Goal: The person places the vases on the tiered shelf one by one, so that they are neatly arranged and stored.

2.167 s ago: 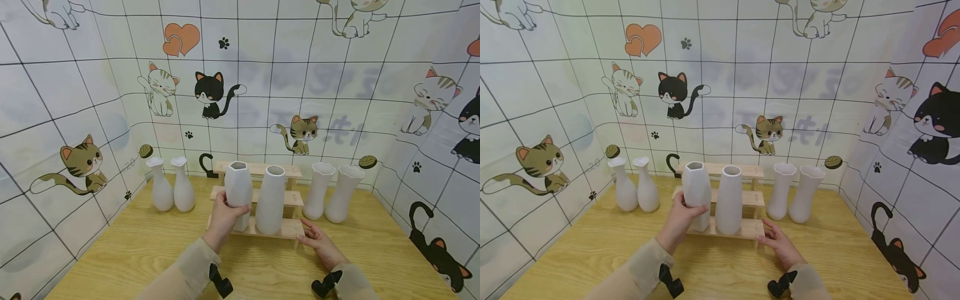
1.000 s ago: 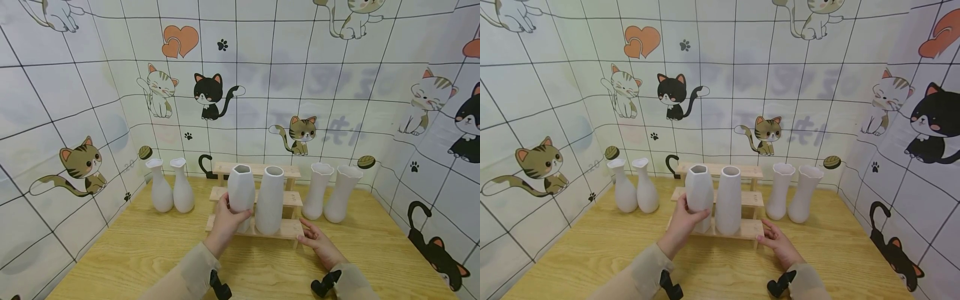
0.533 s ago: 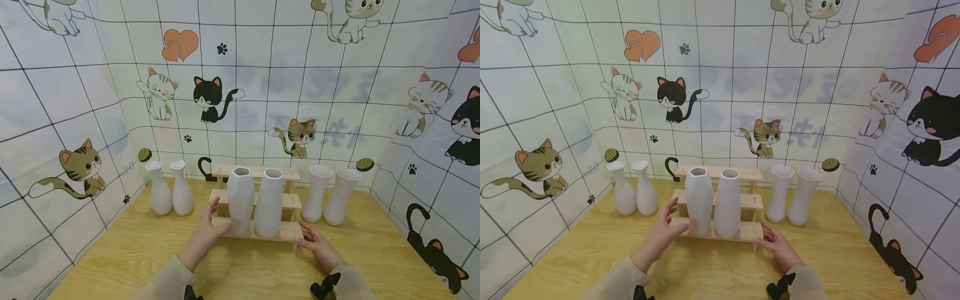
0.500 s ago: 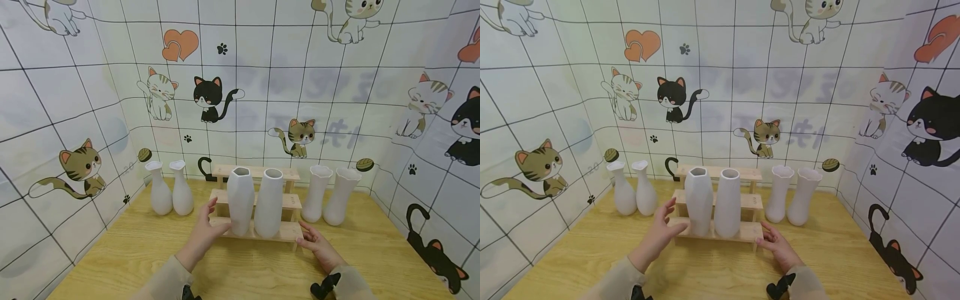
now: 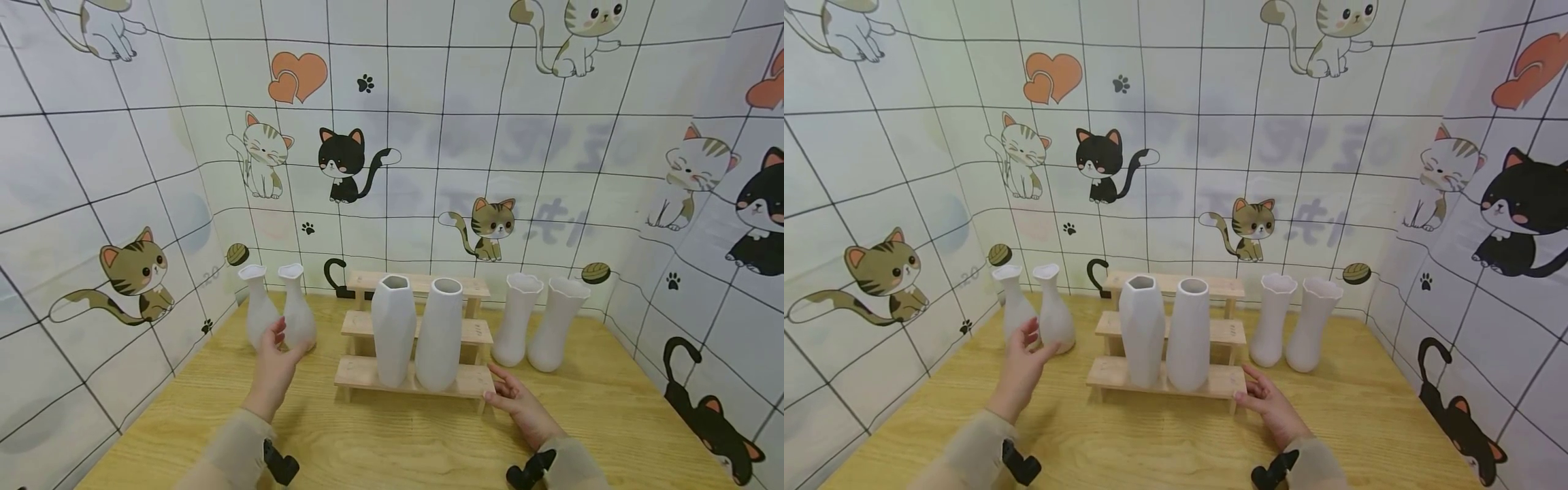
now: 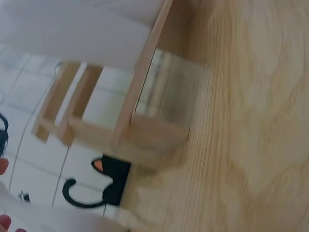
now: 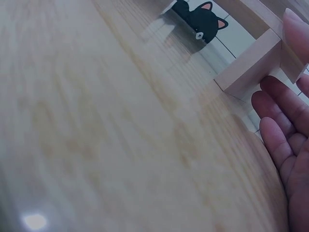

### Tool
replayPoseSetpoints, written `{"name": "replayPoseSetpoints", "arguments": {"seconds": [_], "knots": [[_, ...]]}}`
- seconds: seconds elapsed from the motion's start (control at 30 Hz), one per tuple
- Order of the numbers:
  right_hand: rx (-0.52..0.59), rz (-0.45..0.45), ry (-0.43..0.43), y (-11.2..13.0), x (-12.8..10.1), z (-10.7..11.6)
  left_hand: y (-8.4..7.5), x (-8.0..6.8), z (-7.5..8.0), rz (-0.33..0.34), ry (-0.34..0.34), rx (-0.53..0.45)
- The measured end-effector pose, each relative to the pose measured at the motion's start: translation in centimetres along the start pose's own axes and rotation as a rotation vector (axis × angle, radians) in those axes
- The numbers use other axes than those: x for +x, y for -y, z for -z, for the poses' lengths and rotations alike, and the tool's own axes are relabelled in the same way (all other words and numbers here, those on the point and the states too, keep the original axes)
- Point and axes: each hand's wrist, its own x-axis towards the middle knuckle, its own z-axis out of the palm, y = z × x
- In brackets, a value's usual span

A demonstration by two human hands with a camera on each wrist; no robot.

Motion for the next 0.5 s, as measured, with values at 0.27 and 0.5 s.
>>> {"name": "replayPoseSetpoints", "arguments": {"seconds": [0.27,0.5], "knots": [[-0.012,-0.001,-0.003,0.1,-0.1,-0.1,1.9,2.0,3.2,0.039,-0.218,0.009],[-0.007,0.013,0.002,0.0,-0.1,-0.1,3.0,3.8,4.9,0.09,-0.315,0.06]]}}
